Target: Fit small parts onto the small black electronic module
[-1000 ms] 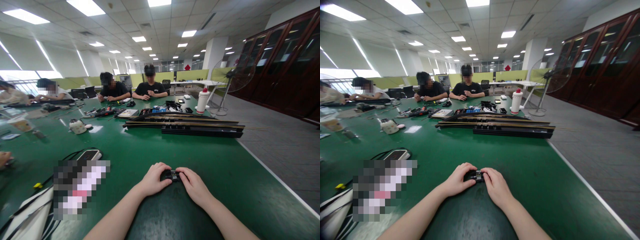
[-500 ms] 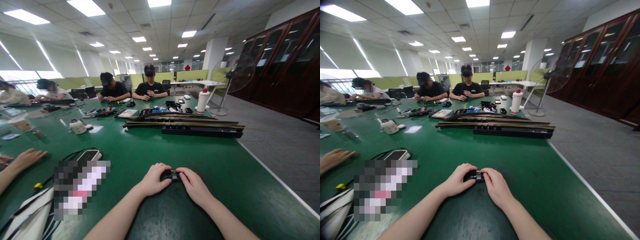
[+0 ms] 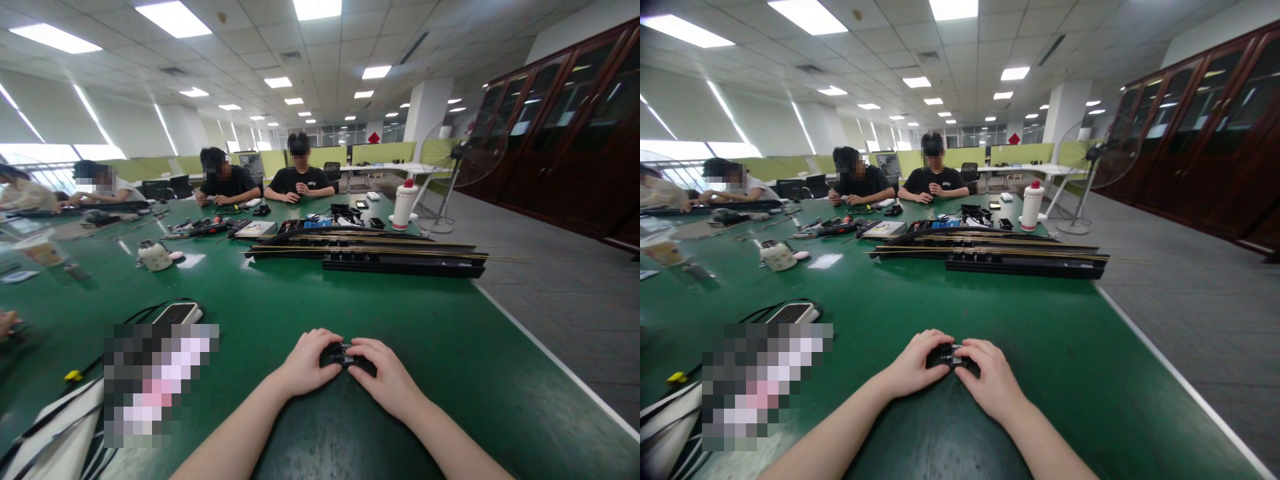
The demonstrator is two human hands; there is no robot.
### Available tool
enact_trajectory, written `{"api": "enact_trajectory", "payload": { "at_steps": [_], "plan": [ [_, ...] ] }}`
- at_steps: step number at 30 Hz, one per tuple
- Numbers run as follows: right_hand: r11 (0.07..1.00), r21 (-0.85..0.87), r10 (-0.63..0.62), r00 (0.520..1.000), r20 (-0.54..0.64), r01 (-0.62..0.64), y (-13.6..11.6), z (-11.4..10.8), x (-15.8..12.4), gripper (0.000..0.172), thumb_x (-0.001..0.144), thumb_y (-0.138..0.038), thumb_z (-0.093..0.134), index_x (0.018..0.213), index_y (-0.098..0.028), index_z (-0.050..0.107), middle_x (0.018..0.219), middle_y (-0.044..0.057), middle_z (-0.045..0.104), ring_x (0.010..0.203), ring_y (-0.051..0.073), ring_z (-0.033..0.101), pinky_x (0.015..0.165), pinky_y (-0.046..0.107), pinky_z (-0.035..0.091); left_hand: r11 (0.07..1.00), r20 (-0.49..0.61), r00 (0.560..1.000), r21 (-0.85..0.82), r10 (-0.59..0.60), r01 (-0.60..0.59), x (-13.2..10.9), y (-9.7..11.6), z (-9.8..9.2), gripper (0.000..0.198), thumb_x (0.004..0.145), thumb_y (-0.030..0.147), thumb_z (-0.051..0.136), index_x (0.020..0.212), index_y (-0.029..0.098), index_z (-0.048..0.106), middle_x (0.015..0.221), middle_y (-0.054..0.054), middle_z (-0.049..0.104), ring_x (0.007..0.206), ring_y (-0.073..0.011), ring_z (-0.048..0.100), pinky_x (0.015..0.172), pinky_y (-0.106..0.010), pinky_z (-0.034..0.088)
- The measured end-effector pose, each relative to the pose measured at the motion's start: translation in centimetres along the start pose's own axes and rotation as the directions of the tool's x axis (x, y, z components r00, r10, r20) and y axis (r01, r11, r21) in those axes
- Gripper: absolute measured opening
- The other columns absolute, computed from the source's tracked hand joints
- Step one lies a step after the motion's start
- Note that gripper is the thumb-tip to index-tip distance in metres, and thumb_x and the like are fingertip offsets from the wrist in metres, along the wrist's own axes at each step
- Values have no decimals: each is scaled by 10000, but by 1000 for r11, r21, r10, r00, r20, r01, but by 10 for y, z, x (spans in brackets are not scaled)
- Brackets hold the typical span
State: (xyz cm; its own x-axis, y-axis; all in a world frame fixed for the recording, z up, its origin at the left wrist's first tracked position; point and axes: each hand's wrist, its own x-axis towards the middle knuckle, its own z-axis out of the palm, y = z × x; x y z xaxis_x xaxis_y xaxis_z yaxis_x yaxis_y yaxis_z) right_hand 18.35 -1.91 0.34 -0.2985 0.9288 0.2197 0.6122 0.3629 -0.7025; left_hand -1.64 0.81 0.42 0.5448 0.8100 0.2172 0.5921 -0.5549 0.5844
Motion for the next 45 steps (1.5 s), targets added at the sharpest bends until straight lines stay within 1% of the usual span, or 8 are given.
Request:
{"api": "enact_trajectory", "payload": {
  "at_steps": [6, 11, 16, 23, 29, 33, 38, 45],
  "plan": [
    [1000, 4, 24, 1000, -5, -24, -2, -1, 0, 195, 767, -238, 592, 948, -243, 664, 1120, 67, 650, 1089, 239, 554, 968, 434, 394, 1000, 9, 1000, 2, -24, 24, -1, 0, 0, 443, 737, 269, 653, 1158, 233, 519, 1099, -59, 592, 1018, -242, 522, 892, -370, 398],
    [1000, -15, 18, 1000, 12, -18, -3, -2, 0, 203, 746, -202, 602, 935, -254, 658, 1127, 61, 647, 1102, 243, 546, 972, 437, 386, 1000, 2, 1000, -4, -30, 30, -1, 2, -2, 411, 740, 261, 647, 1132, 229, 527, 1073, -58, 597, 995, -240, 535, 871, -362, 415],
    [1000, 3, 12, 1000, 7, -12, -4, -3, -1, 161, 776, -227, 590, 924, -246, 651, 1120, 60, 652, 1113, 245, 542, 979, 426, 383, 999, -7, 999, -3, -35, 35, -1, 2, -1, 366, 758, 264, 637, 1108, 231, 536, 1052, -53, 599, 972, -230, 533, 860, -356, 418],
    [985, 146, 99, 994, -42, -91, -5, -6, 1, 156, 789, -243, 559, 927, -230, 632, 1105, 63, 645, 1079, 222, 559, 976, 381, 402, 999, -19, 999, 1, -39, 39, 0, 1, 1, 364, 740, 230, 652, 1089, 232, 549, 1053, -45, 593, 981, -227, 527, 876, -355, 414],
    [941, 301, 188, 979, -81, -155, 2, -5, 4, 177, 793, -298, 543, 938, -223, 610, 974, 45, 673, 963, 221, 608, 897, 363, 457, 998, -27, 997, -7, -68, 67, 0, 1, 2, 383, 751, 243, 636, 1123, 225, 548, 1077, -61, 581, 1009, -234, 522, 907, -364, 410],
    [884, 447, 227, 963, -147, -140, 8, -2, 6, 213, 773, -362, 573, 915, -208, 610, 933, 57, 683, 926, 230, 625, 887, 373, 463, 996, -22, 996, -5, -85, 85, 1, 1, 2, 398, 757, 249, 628, 1144, 216, 545, 1084, -65, 578, 1011, -233, 519, 907, -364, 409],
    [790, 601, 308, 926, -219, -121, 10, -1, 9, 287, 688, -427, 665, 854, -196, 628, 877, 82, 700, 872, 254, 649, 848, 401, 488, 996, -19, 996, -8, -86, 86, 2, 3, 2, 400, 753, 239, 628, 1144, 213, 547, 1083, -63, 579, 1012, -230, 516, 908, -360, 404],
    [638, 752, 466, 861, -203, -168, 1, -10, 12, 447, 538, -458, 764, 885, -196, 663, 917, 91, 721, 940, 274, 649, 900, 416, 477, 996, -12, 996, 1, -91, 91, 1, 2, 2, 403, 755, 249, 630, 1148, 218, 546, 1085, -58, 582, 1008, -230, 519, 904, -357, 404]
  ]
}}
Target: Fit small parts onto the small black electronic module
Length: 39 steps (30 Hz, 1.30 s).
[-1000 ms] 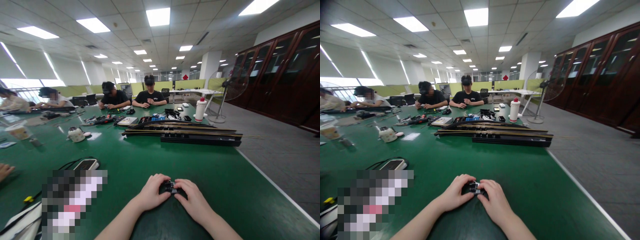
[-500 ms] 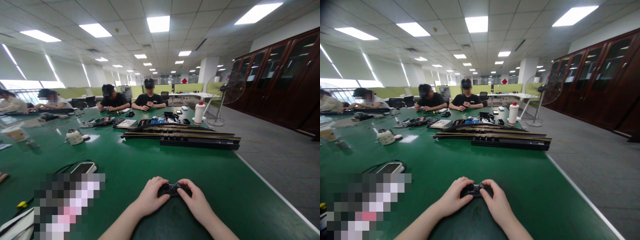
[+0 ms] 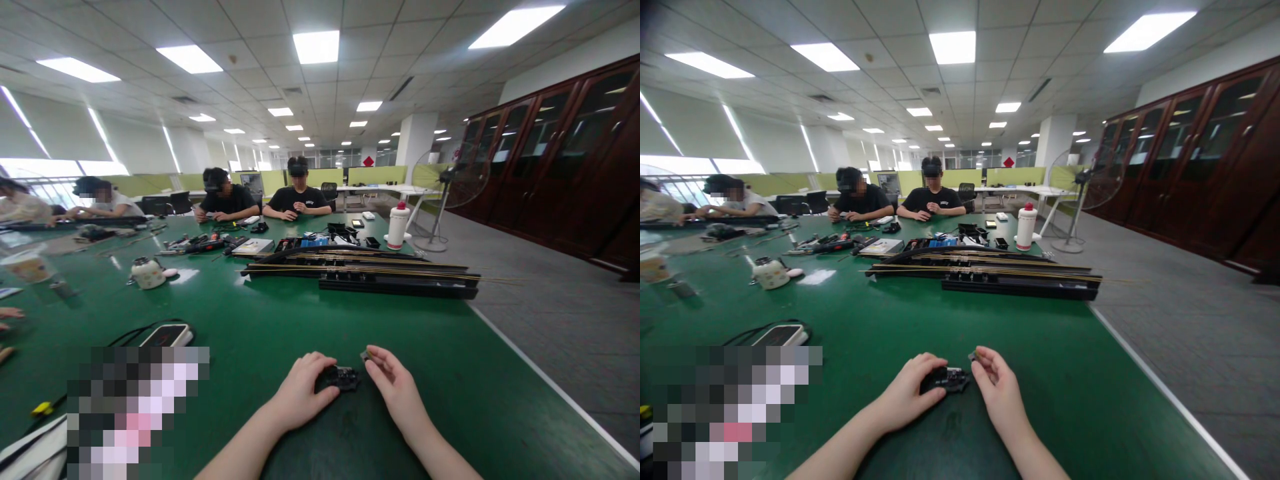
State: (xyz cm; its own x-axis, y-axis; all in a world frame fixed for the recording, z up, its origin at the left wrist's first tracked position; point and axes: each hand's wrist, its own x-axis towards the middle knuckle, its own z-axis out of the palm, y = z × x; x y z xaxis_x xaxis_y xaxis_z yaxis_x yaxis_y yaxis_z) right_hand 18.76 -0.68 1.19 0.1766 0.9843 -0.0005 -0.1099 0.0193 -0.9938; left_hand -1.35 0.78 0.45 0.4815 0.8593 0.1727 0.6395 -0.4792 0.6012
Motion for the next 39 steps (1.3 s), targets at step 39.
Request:
{"api": "enact_trajectory", "payload": {
  "at_steps": [39],
  "plan": [
    [952, 298, 126, 977, -174, -70, 7, -5, 3, 392, 600, -440, 726, 898, -199, 645, 850, 43, 706, 789, 197, 630, 700, 306, 498, 1000, 2, 1000, 1, 15, -15, 1, 0, -1, 373, 770, 274, 615, 1134, 215, 562, 1072, -60, 595, 998, -229, 520, 899, -354, 407]
  ]
}}
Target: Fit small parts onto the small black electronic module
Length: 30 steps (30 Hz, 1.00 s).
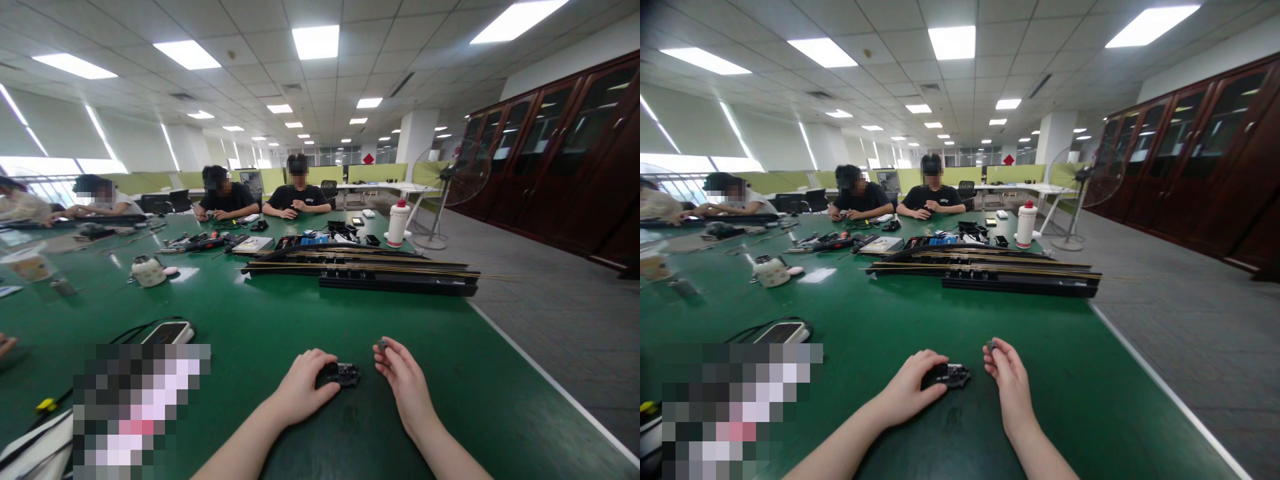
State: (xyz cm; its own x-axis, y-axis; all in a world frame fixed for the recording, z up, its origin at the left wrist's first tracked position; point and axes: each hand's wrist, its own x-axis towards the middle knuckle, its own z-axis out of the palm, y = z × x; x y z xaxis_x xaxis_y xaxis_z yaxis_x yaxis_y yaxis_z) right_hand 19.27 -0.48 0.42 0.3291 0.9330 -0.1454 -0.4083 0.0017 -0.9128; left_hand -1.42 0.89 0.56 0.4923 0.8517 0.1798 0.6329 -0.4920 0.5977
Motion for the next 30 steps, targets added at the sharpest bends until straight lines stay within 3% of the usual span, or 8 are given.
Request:
{"api": "enact_trajectory", "payload": {
  "at_steps": [30],
  "plan": [
    [1000, -24, -3, 1000, 0, 3, -1, 1, 1, 391, 617, -426, 711, 933, -216, 616, 856, 33, 698, 788, 206, 637, 684, 318, 506, 1000, 5, 1000, 1, -11, 11, -1, 1, 0, 387, 769, 282, 617, 1146, 220, 559, 1079, -61, 593, 1006, -233, 515, 909, -355, 403]
  ]
}}
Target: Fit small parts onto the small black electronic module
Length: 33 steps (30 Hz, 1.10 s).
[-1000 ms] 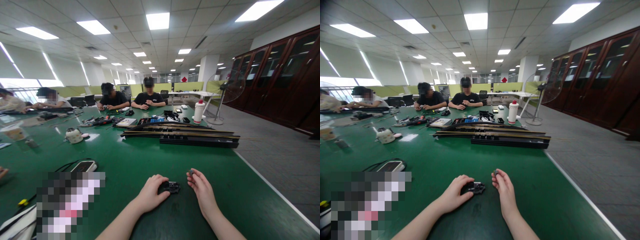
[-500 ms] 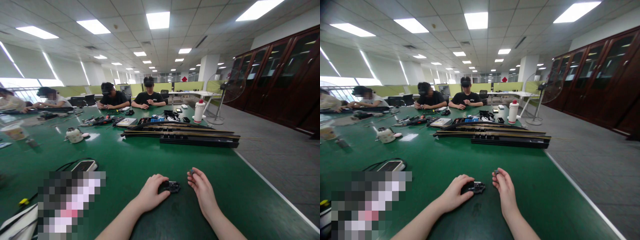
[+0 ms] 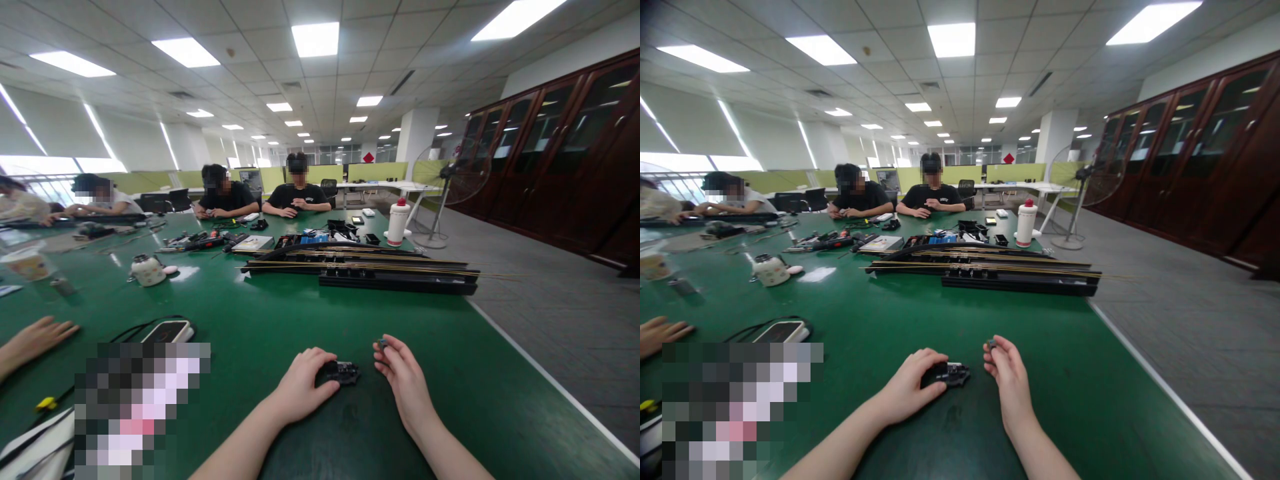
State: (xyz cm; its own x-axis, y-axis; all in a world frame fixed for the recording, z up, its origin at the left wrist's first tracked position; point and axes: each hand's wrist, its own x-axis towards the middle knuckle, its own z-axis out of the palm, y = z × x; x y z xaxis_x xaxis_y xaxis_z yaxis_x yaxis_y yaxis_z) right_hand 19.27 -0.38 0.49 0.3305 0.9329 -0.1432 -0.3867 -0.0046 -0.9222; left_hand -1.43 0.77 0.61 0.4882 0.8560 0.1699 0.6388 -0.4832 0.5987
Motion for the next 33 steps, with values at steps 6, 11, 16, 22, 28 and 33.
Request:
{"api": "enact_trajectory", "payload": {
  "at_steps": [6, 11, 16, 22, 28, 33],
  "plan": [
    [1000, 5, 2, 1000, 16, -2, 0, -1, 0, 384, 614, -421, 725, 918, -206, 631, 868, 41, 697, 788, 199, 633, 679, 307, 506, 1000, -6, 1000, -6, 7, -7, 0, -1, 0, 384, 773, 281, 619, 1148, 216, 560, 1074, -58, 594, 999, -225, 517, 907, -348, 402],
    [1000, -9, -10, 1000, 11, 10, 0, -1, 0, 382, 612, -421, 723, 915, -206, 637, 869, 44, 697, 777, 201, 633, 672, 311, 505, 1000, -6, 1000, -7, 11, -11, 1, -2, 1, 389, 770, 287, 618, 1149, 221, 559, 1079, -60, 594, 1008, -229, 516, 910, -347, 402],
    [1000, -8, -7, 1000, 20, 7, 0, -2, 0, 380, 607, -424, 727, 907, -208, 640, 877, 42, 693, 777, 198, 630, 674, 307, 502, 1000, -9, 1000, -2, 9, -9, 0, -1, 1, 385, 769, 287, 618, 1145, 223, 560, 1078, -56, 595, 1006, -227, 519, 912, -347, 400],
    [1000, 9, -1, 999, 36, 1, 2, -2, 2, 379, 613, -417, 734, 915, -206, 642, 884, 42, 694, 775, 192, 626, 671, 301, 500, 1000, -13, 1000, -3, 22, -22, 0, 0, 1, 372, 777, 286, 612, 1140, 219, 561, 1067, -54, 597, 991, -220, 524, 899, -339, 406],
    [1000, 1, -1, 999, 51, 1, 2, -2, 2, 387, 611, -431, 740, 915, -211, 644, 883, 35, 693, 777, 182, 619, 679, 291, 497, 1000, -12, 1000, 4, 20, -20, 1, -1, 1, 380, 776, 290, 619, 1144, 217, 560, 1071, -57, 596, 997, -224, 523, 901, -343, 405],
    [995, -89, -29, 997, 66, 35, 0, 1, -2, 418, 574, -455, 758, 882, -191, 654, 863, 55, 696, 807, 210, 624, 690, 313, 496, 1000, 1, 1000, 2, 9, -9, 1, -1, 0, 394, 766, 284, 634, 1148, 223, 561, 1073, -53, 598, 997, -224, 522, 901, -342, 404]
  ]
}}
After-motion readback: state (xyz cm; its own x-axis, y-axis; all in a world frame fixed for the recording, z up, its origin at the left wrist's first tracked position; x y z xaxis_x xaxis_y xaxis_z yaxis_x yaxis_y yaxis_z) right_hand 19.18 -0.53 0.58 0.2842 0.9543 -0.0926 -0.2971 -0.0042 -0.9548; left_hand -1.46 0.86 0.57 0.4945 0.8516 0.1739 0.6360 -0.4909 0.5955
